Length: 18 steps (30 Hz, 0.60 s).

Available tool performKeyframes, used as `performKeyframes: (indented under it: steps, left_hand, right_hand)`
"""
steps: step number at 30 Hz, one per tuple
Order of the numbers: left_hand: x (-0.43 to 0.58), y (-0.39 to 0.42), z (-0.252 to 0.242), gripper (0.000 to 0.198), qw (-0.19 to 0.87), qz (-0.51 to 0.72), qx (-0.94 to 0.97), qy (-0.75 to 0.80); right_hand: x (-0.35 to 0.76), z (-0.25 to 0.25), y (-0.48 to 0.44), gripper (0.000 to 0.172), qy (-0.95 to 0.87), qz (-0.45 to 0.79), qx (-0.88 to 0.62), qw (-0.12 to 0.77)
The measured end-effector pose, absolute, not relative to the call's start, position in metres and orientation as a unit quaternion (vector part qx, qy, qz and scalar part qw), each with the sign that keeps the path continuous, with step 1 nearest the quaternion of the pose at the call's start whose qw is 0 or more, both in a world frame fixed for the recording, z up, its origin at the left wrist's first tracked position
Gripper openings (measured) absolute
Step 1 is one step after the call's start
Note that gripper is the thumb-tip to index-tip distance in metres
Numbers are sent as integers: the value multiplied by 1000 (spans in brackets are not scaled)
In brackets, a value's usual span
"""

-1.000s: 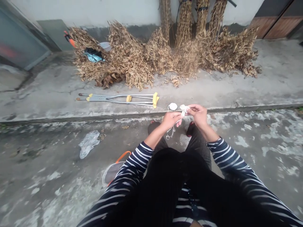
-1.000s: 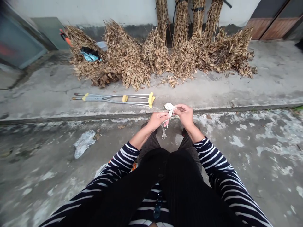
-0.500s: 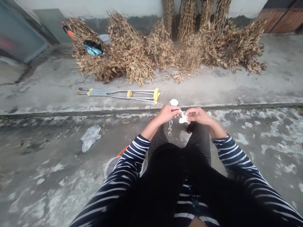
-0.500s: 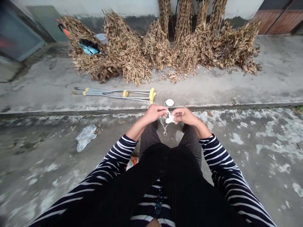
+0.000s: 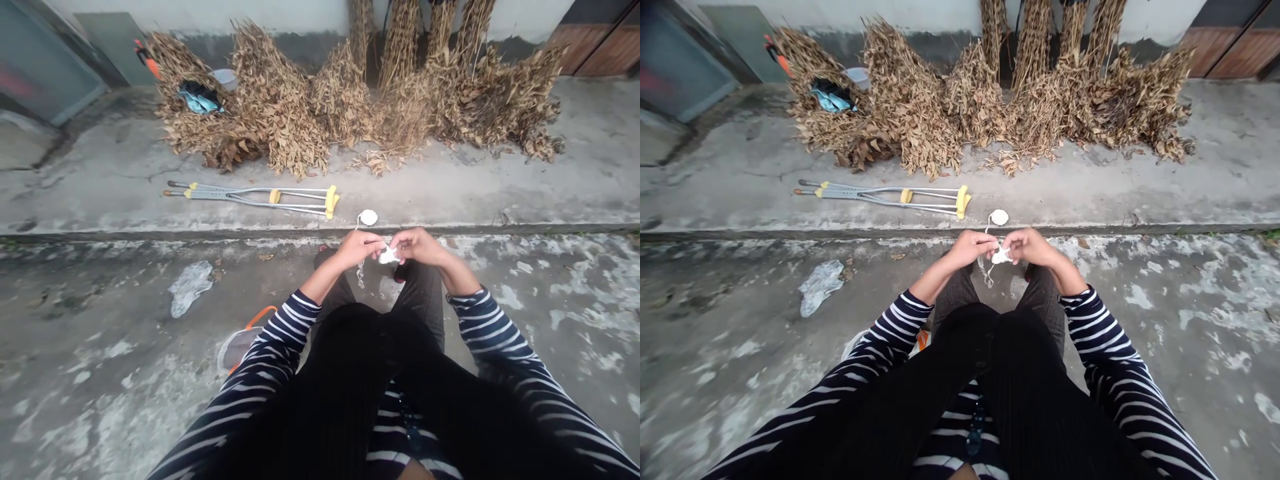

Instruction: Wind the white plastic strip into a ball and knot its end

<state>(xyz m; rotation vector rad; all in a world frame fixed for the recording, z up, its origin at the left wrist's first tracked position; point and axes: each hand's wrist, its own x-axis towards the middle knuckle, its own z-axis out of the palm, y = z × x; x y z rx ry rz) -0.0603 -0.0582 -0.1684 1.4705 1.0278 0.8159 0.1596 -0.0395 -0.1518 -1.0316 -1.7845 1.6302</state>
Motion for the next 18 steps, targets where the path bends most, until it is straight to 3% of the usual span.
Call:
performKeyframes:
  steps: [2,4,7,10,14,18]
  left_hand:
    - [-58,-60,-169,29,564,369,609,418]
    - [-54,-64,-169,37,573,377,600,410]
    - [-47,-68,-171,39,581,376,593,411]
    - [-44,-72,-172,35,582,377,588,416]
    - [-45,-74,-171,31,585,361,584,433]
    - [-51,-70,-164,31,580,347,596,435]
  right_hand:
    - [161,-148,-39,35,-560,699,-346,280]
    - [156,-149,-41,40,-476,722,-348,362]
    - [142,-158,-45,39,-390,678,-395,482]
    - [131,-168,-46,39,-387,606,-437,540]
    - [130,-177,-41,33,-491,466,-487,551]
    - [139,-181,-38,20,-659,303,-485,489]
